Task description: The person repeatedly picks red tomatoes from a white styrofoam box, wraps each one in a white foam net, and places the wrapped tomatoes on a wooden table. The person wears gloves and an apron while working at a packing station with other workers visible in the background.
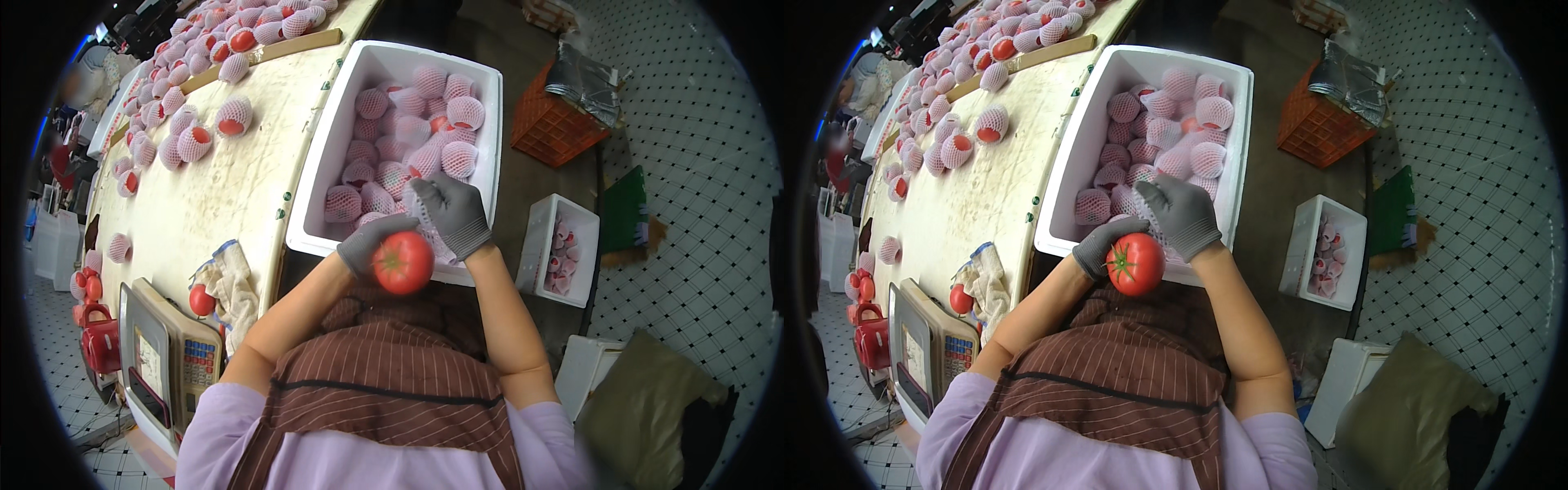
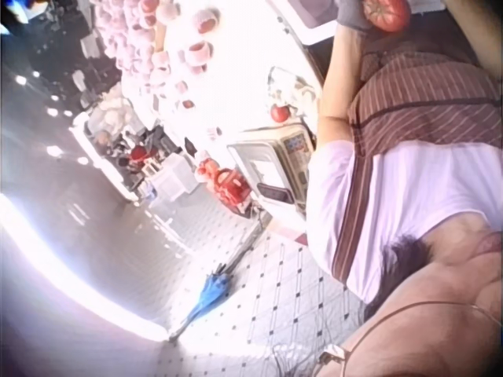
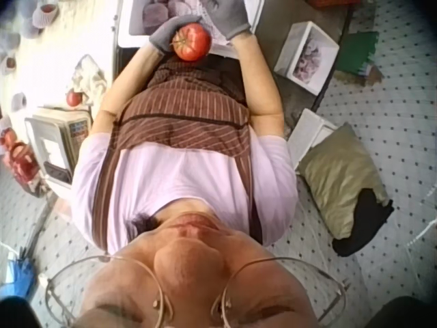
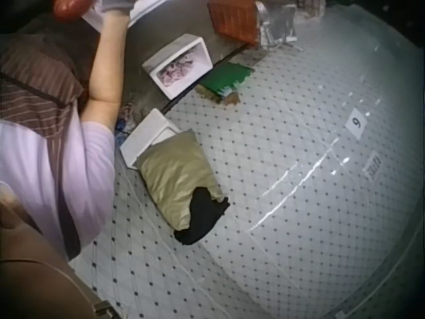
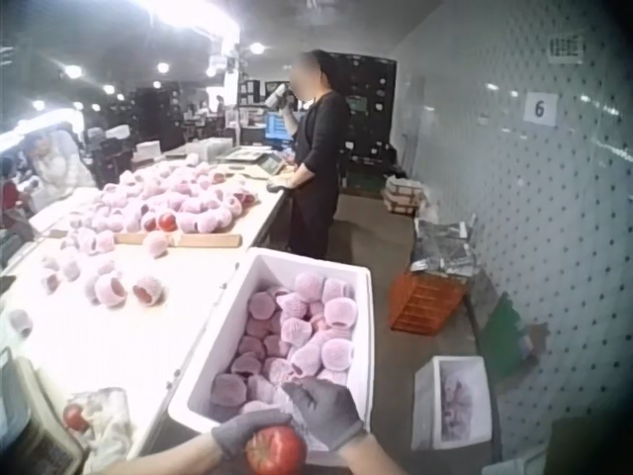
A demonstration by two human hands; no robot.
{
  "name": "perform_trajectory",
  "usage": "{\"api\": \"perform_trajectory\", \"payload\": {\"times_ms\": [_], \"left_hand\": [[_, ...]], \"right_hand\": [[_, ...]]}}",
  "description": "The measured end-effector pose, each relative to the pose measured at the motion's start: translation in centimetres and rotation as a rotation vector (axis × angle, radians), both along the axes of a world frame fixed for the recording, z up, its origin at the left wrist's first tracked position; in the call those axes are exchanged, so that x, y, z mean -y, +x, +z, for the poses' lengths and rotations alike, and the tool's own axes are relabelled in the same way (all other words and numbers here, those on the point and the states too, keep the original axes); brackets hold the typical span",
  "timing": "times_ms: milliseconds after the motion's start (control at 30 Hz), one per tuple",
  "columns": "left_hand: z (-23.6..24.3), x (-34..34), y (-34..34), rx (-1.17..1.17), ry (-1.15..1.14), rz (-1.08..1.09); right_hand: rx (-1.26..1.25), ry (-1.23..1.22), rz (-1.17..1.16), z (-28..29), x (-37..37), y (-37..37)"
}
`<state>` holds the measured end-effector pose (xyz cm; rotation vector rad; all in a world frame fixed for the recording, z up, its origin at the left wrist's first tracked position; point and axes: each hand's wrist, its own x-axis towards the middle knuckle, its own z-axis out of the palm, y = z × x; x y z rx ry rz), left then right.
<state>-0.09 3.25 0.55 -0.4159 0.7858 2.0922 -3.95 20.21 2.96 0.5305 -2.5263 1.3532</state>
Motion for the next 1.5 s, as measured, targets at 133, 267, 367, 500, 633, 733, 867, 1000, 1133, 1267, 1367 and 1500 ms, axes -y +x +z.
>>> {"api": "perform_trajectory", "payload": {"times_ms": [133, 267, 367, 500, 633, 733, 867, 1000, 1133, 1267, 1367, 1500], "left_hand": [[-0.3, 0.0, -0.1, 0.125, 0.035, 0.057], [-0.1, 1.0, 0.9, 0.065, 0.281, 0.146], [-3.9, 2.3, 1.3, -0.388, 0.103, 0.141], [-5.9, 3.0, 0.7, -0.105, 0.515, 0.184], [-6.4, 3.0, 1.6, -0.409, 0.136, 0.075], [-2.2, 1.9, 1.1, 0.129, 0.483, 0.18], [-1.1, 1.1, 0.3, 0.139, 0.55, 0.279], [0.9, 0.8, 0.0, 0.025, 0.481, 0.356], [1.5, 0.4, 0.0, -0.183, 0.344, 0.384], [0.9, 0.0, 0.3, -0.533, -0.093, 0.337], [-0.5, 0.2, 0.4, -0.706, -0.292, 0.284], [2.6, 0.0, 1.4, -0.822, -0.421, 0.189]], "right_hand": [[0.18, -0.306, -0.1, -1.2, -1.4, -0.4], [0.455, -0.216, -0.168, -4.6, -4.7, -1.7], [0.648, -0.206, -0.133, -5.2, -4.2, -0.6], [1.142, -1.309, 0.1, -6.5, -3.3, -0.1], [1.01, -1.855, 0.44, -4.1, -1.7, 0.7], [0.792, -1.938, 0.54, -2.9, -1.3, 0.4], [0.399, -1.746, 0.242, -2.7, -3.3, -0.6], [0.256, -1.332, -0.047, -1.9, -3.3, 1.0], [0.239, -1.28, -0.115, -2.7, -1.3, 2.5], [0.185, -0.788, 0.139, -2.9, 0.2, 4.1], [0.033, -0.478, 0.103, -4.1, 0.8, 3.1], [0.571, -0.727, -0.099, -2.5, 0.7, 1.9]]}}
